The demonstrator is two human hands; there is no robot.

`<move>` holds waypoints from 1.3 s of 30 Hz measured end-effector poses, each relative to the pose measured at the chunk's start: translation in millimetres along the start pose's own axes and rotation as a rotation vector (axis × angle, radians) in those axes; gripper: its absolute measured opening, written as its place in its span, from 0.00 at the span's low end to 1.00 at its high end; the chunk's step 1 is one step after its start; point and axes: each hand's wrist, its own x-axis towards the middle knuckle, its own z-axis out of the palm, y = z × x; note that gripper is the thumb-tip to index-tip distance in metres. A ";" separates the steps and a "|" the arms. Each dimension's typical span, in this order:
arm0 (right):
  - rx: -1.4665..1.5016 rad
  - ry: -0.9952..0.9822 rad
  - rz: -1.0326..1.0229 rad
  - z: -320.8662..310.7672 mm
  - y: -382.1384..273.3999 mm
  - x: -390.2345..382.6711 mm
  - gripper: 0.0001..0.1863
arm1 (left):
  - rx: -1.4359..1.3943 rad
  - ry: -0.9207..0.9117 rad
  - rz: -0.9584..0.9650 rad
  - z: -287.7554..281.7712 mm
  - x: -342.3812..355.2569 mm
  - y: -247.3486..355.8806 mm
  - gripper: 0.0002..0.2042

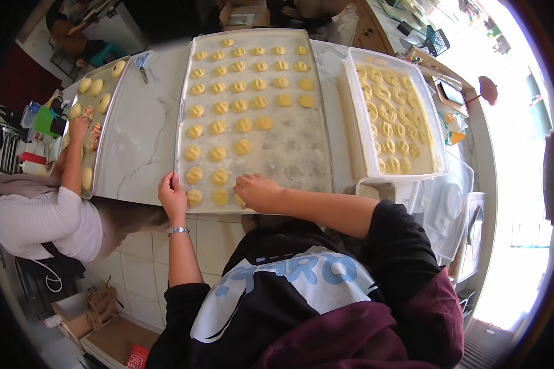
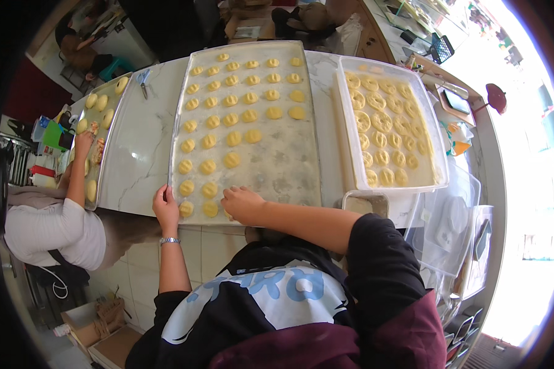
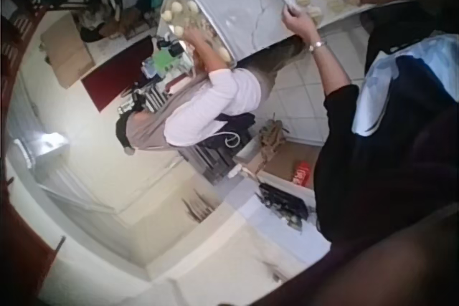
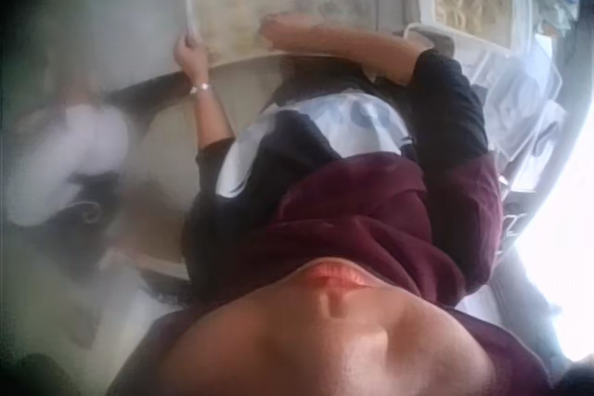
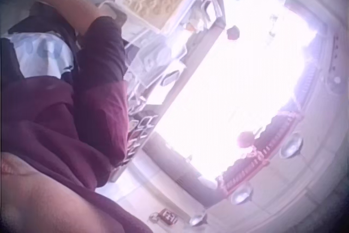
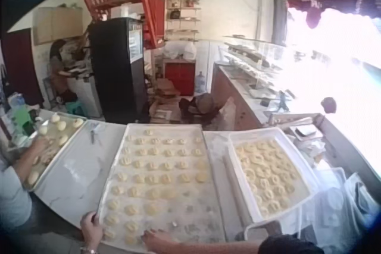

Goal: The person prepares dough balls on a tray by flattening them with their hand and then dips them into a container of white powder before placing them back on the tray.

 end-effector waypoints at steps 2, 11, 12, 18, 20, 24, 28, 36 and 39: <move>0.006 -0.038 0.029 0.6 3.2 3.0 0.16 | -0.009 -0.012 0.004 4.0 -0.2 0.5 0.10; 0.427 -0.045 0.167 -23.8 12.8 -10.0 0.10 | 0.086 -0.036 0.060 5.4 6.6 -39.3 0.12; 0.477 0.002 0.181 -38.4 16.0 -20.3 0.10 | 0.075 -0.051 0.046 5.4 5.9 -32.1 0.13; 0.622 0.420 0.372 -143.2 79.3 -145.0 0.17 | 0.085 -0.069 0.027 4.4 5.4 -16.3 0.11; 0.615 0.519 0.531 -171.6 103.5 -211.6 0.16 | 0.090 -0.069 0.039 6.6 5.4 -17.3 0.11; 0.585 0.549 0.931 -194.4 138.9 -310.4 0.15 | 0.116 -0.048 0.038 2.4 5.5 -26.8 0.11; 0.544 0.366 1.081 -182.3 155.7 -351.9 0.14 | 0.132 -0.042 0.048 6.0 6.6 -27.1 0.11; 0.505 0.213 1.145 -173.7 162.4 -350.3 0.16 | 0.152 -0.051 0.056 4.5 7.9 -29.8 0.11; 0.202 0.233 1.132 -171.6 163.9 -356.9 0.16 | 0.150 -0.057 0.059 6.3 8.1 -29.6 0.11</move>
